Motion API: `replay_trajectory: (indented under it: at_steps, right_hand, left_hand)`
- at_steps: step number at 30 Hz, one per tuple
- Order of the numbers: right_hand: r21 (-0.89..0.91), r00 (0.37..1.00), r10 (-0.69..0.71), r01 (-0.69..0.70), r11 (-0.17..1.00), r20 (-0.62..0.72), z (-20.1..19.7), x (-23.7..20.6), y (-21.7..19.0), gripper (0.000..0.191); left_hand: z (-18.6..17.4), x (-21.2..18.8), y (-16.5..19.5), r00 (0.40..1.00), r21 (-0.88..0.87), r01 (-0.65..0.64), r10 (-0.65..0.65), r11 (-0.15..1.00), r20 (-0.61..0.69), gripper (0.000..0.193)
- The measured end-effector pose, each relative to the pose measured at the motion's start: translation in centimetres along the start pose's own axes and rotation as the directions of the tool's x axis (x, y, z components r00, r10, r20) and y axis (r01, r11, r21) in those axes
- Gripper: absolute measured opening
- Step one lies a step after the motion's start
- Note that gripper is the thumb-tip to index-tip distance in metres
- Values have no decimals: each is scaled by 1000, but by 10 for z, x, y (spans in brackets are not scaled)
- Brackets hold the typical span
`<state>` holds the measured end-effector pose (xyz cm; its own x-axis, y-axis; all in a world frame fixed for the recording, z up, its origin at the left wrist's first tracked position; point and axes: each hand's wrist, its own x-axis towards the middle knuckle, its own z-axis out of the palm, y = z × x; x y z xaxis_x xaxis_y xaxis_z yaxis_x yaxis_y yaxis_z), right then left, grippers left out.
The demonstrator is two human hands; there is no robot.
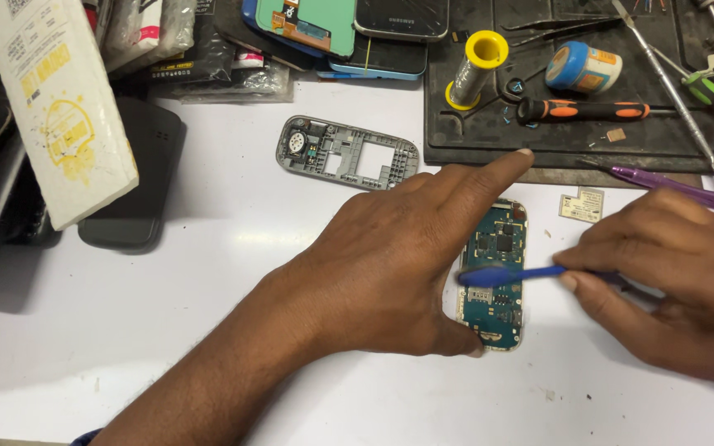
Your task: The person cleans a mobile phone circuit board using a blue toothbrush, brushing the surface and edges. They then use a metal screwdriver to scrape or adjust small components on the board. The board is held and reoriented throughout the process.
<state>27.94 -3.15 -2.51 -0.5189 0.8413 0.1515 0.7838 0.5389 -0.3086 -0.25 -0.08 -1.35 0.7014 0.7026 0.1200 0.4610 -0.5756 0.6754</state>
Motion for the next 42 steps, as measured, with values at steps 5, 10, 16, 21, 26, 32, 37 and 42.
replay_trajectory:
  at_steps: [5,10,16,21,26,32,37,42]
  right_hand:
    - [27,999,-13,12,1000,52,-1,-1,2,23]
    - [3,999,8,-8,1000,-44,1,1,2,21]
    - [-58,996,40,-45,997,-82,1,3,0,20]
    - [-83,991,-2,-9,996,-131,1,7,0,19]
    - [-136,989,-16,-4,991,-145,-1,10,1,20]
    - [-235,980,-56,10,972,-190,-2,11,-3,21]
    - [-239,971,-76,20,971,-227,-2,11,-4,19]
    - [-118,978,-51,27,993,-204,2,10,1,19]
  left_hand:
    - [0,1,1,1000,-6,12,-12,1000,10,139]
    - [-2,1,2,999,-9,29,-29,1000,31,138]
    - [-4,1,3,999,-11,24,-24,1000,27,136]
    - [-7,1,5,999,-25,41,-40,999,33,135]
    - [-8,1,6,993,-38,93,-90,995,73,133]
    - [-6,1,4,1000,-30,17,-16,999,18,138]
    - [-4,2,4,994,-27,88,-86,996,67,142]
    - [-3,2,2,995,-46,86,-83,995,55,144]
